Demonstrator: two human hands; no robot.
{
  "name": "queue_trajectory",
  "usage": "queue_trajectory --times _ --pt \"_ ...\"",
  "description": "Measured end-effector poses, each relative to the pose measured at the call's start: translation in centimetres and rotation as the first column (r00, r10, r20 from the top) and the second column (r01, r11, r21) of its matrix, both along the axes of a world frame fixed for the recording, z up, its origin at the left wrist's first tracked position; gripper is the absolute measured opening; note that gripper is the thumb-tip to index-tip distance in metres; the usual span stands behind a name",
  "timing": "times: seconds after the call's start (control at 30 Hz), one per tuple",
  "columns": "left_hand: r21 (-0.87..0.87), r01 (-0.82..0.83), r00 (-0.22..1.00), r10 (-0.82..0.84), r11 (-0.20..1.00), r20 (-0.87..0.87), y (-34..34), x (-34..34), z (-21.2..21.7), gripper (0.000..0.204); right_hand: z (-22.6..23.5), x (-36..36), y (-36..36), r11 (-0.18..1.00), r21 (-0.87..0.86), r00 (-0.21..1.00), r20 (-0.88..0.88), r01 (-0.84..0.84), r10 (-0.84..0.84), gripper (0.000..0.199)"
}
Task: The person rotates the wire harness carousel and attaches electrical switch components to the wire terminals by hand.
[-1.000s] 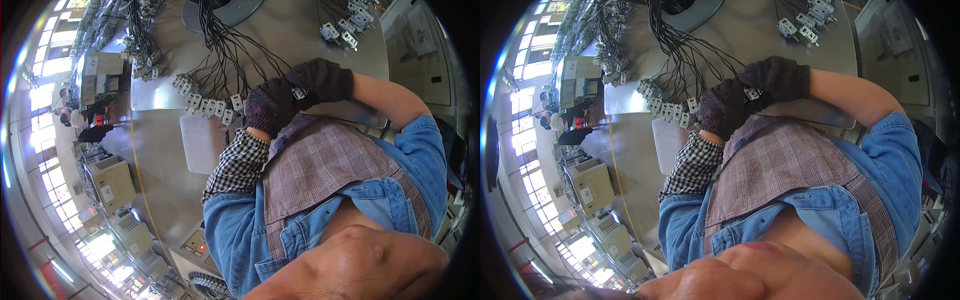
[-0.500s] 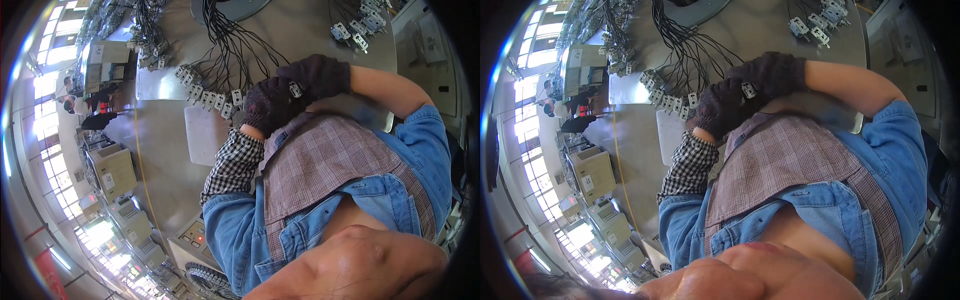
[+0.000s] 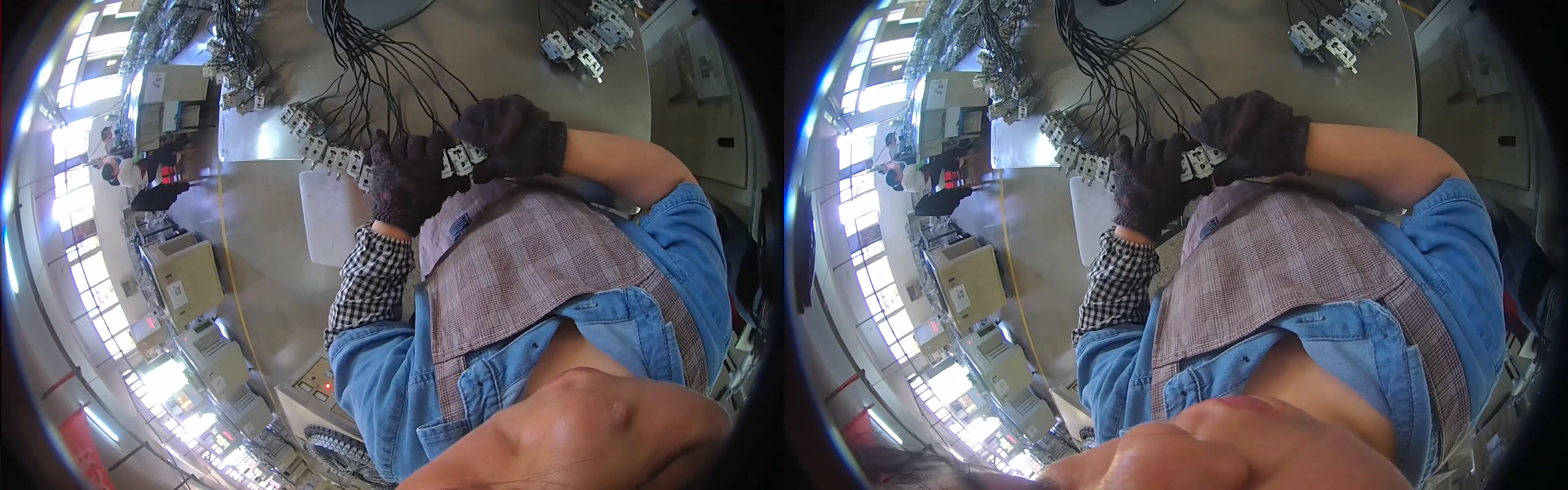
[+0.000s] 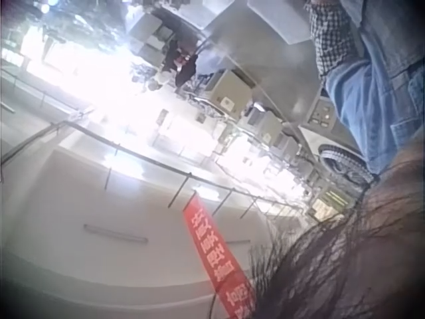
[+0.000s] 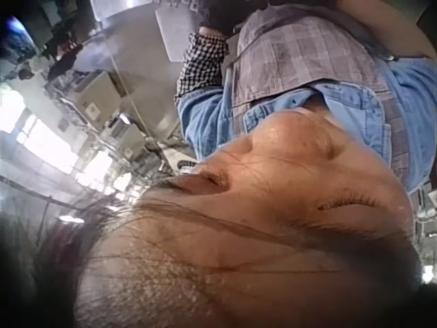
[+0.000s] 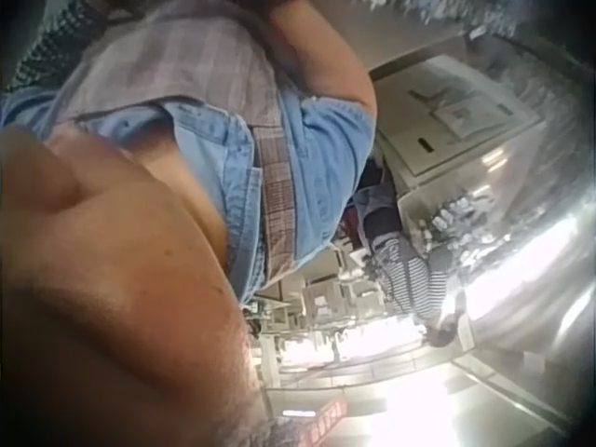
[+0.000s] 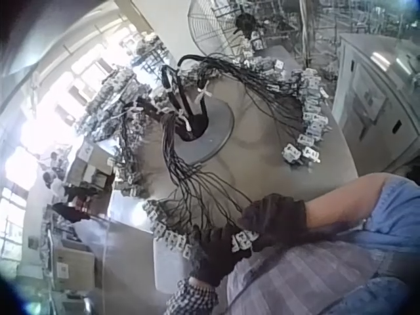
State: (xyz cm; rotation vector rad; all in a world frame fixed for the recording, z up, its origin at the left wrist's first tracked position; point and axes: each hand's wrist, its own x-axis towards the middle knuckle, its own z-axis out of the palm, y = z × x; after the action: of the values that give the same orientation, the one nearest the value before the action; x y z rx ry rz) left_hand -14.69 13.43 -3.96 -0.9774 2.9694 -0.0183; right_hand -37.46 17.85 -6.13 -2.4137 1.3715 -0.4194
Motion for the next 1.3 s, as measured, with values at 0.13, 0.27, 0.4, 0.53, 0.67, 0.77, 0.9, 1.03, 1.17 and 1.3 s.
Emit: queue_trajectory --times 0.13,0.27,0.4,0.53,0.67,0.77,0.9,1.03,1.17,1.3 --pt "0.098 0.046 0.999 -0.046 0.994 -0.006 -1.0 -0.3 -0.1 0.072 1.3 0.0 -1.6 0.974 0.219 0.999 -0.003 -0.052 0.054 0.07" --pt "0.032 0.096 0.995 -0.095 0.995 -0.028 -1.0 0.0 0.3 0.073 1.2 -0.3 -2.9 0.961 0.236 0.989 -0.012 -0.143 0.15 0.069" --pt "0.07 0.111 0.993 -0.109 0.991 -0.041 -0.9 0.5 0.7 0.079 -1.0 -0.6 -1.2 0.996 -0.006 0.982 0.164 -0.088 0.088 0.076" --pt "0.08 0.146 0.973 -0.128 0.986 -0.193 -1.6 2.8 3.8 0.099 0.1 -3.6 -0.2 0.984 0.164 0.822 0.55 0.066 -0.147 0.091" --pt "0.021 -0.035 0.919 0.041 0.999 -0.391 -8.2 3.2 4.9 0.105 0.2 -2.4 -3.8 0.92 0.13 0.909 0.154 0.371 -0.388 0.1" --pt "0.071 -0.209 0.849 0.217 0.975 -0.481 -12.7 -0.3 6.3 0.1 3.3 1.9 -7.3 0.881 0.216 0.865 0.199 0.42 -0.461 0.085" --pt "0.269 -0.242 0.691 0.36 0.932 -0.627 -16.8 -4.2 7.1 0.084 5.1 6.1 -11.6 0.807 0.32 0.822 0.123 0.497 -0.555 0.055" --pt "0.416 -0.16 0.712 0.396 0.895 -0.579 -22.9 -1.6 6.3 0.049 5.1 8.2 -15.2 0.816 0.331 0.833 0.132 0.473 -0.537 0.051" --pt "0.249 -0.164 0.737 0.286 0.954 -0.612 -25.7 1.6 6.5 0.04 13.7 9.4 -17.0 0.676 0.645 0.855 0.068 0.356 -0.515 0.041" --pt "-0.036 -0.113 0.742 0.06 0.993 -0.667 -29.7 3.4 -0.7 0.035 17.9 5.9 -28.5 0.937 -0.259 0.894 -0.322 0.233 -0.311 0.054"
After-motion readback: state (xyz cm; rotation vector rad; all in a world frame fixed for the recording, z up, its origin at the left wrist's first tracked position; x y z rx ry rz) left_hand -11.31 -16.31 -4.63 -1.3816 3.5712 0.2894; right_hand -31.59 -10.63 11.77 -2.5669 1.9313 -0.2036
